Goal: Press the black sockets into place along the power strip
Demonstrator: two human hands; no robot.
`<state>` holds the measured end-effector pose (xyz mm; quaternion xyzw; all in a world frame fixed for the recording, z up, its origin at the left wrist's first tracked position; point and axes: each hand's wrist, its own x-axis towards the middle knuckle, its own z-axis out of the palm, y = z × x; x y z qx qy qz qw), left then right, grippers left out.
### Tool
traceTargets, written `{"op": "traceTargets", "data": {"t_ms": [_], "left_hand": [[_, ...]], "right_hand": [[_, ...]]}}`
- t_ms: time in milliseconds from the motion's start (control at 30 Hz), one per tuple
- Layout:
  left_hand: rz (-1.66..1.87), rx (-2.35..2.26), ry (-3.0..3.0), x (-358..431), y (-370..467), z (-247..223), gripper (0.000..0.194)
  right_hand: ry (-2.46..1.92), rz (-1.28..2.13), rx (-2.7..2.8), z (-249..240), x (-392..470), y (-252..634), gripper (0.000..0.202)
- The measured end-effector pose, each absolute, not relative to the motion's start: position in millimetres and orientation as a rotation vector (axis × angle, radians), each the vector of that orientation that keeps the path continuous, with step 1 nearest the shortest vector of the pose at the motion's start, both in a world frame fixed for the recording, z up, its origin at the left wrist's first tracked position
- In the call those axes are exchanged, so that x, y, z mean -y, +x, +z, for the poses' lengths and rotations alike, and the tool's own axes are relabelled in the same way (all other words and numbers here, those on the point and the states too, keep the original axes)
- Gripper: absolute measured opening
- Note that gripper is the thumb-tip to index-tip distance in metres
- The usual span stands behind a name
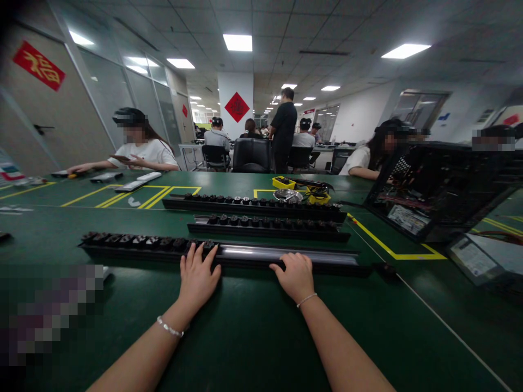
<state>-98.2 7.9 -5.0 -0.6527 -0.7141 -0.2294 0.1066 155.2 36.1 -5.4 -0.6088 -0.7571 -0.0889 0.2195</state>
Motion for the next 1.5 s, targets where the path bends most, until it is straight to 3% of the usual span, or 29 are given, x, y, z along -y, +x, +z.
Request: {"op": "traceTargets", "data": {"t_ms": [1500], "left_hand": [[-0.74, 2.106, -2.051, -7.2, -92.9, -6.8, 0.057]], "right_hand": [[-1.65, -0.261, 2.065, -7.9, -37.3, 155.3, 0.031]]}}
